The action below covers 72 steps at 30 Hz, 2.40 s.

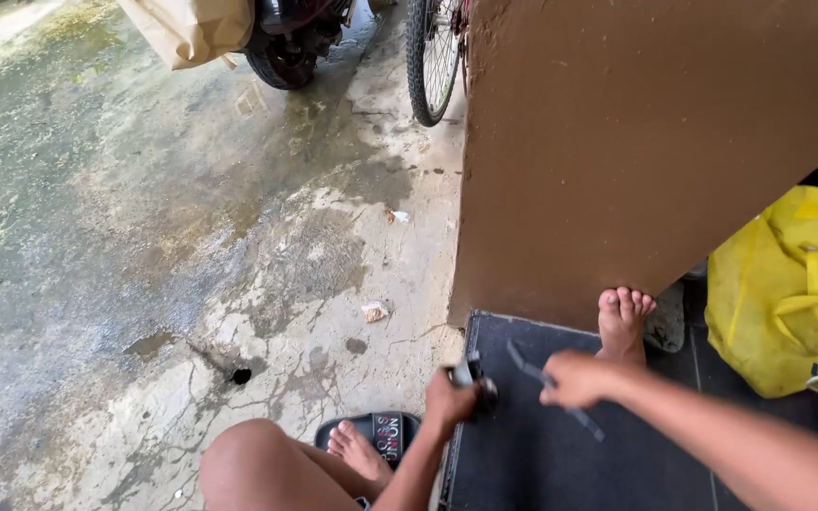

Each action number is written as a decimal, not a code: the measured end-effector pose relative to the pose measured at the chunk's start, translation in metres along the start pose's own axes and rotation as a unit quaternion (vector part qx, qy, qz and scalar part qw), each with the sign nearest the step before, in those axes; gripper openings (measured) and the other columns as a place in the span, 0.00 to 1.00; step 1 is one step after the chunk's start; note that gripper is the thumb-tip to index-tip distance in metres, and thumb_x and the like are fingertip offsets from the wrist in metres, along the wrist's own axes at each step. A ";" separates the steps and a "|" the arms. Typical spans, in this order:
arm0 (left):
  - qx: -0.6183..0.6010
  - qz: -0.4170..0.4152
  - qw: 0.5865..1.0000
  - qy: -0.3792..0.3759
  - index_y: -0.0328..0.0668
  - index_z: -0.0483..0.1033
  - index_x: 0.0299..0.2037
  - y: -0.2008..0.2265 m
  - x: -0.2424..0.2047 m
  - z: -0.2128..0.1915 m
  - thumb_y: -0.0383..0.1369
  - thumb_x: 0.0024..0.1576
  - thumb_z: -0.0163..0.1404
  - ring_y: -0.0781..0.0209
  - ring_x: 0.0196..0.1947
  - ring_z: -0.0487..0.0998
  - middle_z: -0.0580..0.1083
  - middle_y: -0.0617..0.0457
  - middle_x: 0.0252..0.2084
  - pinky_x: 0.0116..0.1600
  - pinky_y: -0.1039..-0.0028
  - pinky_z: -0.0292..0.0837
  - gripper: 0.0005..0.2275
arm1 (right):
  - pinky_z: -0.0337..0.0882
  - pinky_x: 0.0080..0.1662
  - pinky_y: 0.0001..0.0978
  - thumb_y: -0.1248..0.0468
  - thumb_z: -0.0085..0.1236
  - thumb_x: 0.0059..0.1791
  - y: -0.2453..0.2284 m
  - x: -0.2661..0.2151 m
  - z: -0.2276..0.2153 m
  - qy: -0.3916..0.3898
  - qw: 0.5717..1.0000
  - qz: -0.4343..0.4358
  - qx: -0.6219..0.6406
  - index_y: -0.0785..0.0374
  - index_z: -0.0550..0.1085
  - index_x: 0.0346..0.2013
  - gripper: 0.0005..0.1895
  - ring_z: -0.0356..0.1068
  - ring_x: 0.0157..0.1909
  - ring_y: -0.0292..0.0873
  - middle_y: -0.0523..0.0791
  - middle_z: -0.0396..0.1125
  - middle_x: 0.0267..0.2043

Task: Cleaning a motorcycle engine cover with a brush to remove dirt and grime.

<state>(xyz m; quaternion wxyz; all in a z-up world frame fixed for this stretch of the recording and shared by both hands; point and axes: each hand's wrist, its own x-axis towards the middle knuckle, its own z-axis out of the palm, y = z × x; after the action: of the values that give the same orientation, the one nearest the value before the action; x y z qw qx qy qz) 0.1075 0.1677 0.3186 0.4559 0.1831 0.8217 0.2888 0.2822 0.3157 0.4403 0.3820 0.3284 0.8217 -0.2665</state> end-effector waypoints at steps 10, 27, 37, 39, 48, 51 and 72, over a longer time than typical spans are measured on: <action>-0.441 0.226 0.856 -0.146 0.31 0.76 0.54 0.177 -0.134 -0.168 0.44 0.51 0.56 0.57 0.38 0.73 0.76 0.46 0.43 0.44 0.67 0.72 0.26 | 0.78 0.44 0.32 0.54 0.40 0.59 -0.113 -0.262 -0.152 0.235 0.961 0.108 0.095 0.44 0.74 0.52 0.13 0.80 0.38 0.38 0.41 0.80 0.37; -0.476 0.237 0.846 -0.042 0.41 0.75 0.56 0.195 -0.138 -0.133 0.37 0.51 0.57 0.57 0.43 0.79 0.78 0.44 0.47 0.45 0.66 0.82 0.22 | 0.71 0.32 0.43 0.65 0.47 0.52 -0.108 -0.184 -0.110 0.412 0.897 -0.157 0.030 0.54 0.69 0.65 0.25 0.75 0.23 0.48 0.45 0.70 0.31; -0.296 0.394 0.867 0.077 0.43 0.74 0.57 0.201 -0.129 -0.144 0.42 0.50 0.58 0.61 0.53 0.78 0.78 0.49 0.54 0.57 0.73 0.74 0.25 | 0.71 0.37 0.36 0.59 0.45 0.54 -0.102 -0.167 -0.132 0.328 0.931 -0.138 0.082 0.42 0.69 0.69 0.27 0.75 0.28 0.45 0.40 0.68 0.30; -0.280 0.403 0.866 0.099 0.42 0.73 0.58 0.202 -0.126 -0.147 0.44 0.50 0.57 0.59 0.59 0.76 0.77 0.49 0.58 0.64 0.70 0.70 0.26 | 0.70 0.38 0.36 0.59 0.47 0.53 -0.102 -0.157 -0.133 0.353 0.920 -0.142 0.093 0.43 0.71 0.67 0.26 0.74 0.28 0.44 0.41 0.68 0.27; -0.302 0.402 0.856 0.120 0.37 0.77 0.53 0.200 -0.130 -0.162 0.40 0.45 0.65 0.62 0.49 0.78 0.78 0.50 0.49 0.53 0.75 0.76 0.26 | 0.72 0.37 0.34 0.46 0.50 0.49 -0.085 -0.187 -0.161 0.376 0.923 -0.055 0.063 0.27 0.77 0.60 0.24 0.82 0.26 0.38 0.31 0.81 0.29; -0.262 0.421 0.860 0.124 0.38 0.77 0.52 0.197 -0.139 -0.165 0.44 0.41 0.66 0.59 0.53 0.79 0.78 0.48 0.53 0.57 0.73 0.75 0.29 | 0.74 0.32 0.29 0.55 0.52 0.49 -0.097 -0.191 -0.164 0.567 0.800 -0.192 0.043 0.47 0.80 0.53 0.19 0.81 0.31 0.35 0.33 0.81 0.44; -0.158 0.549 0.773 0.276 0.37 0.71 0.58 0.181 -0.128 -0.169 0.33 0.43 0.69 0.55 0.53 0.84 0.79 0.43 0.55 0.60 0.73 0.78 0.32 | 0.72 0.25 0.35 0.67 0.57 0.45 -0.100 -0.161 -0.163 0.522 0.822 -0.223 -0.031 0.40 0.77 0.60 0.29 0.74 0.24 0.35 0.32 0.75 0.33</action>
<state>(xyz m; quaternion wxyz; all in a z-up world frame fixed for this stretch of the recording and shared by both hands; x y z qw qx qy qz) 0.0355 0.1827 0.5878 -0.0045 0.4409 0.6151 0.6537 0.2132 0.3099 0.6811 -0.1643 0.2141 0.9568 -0.1078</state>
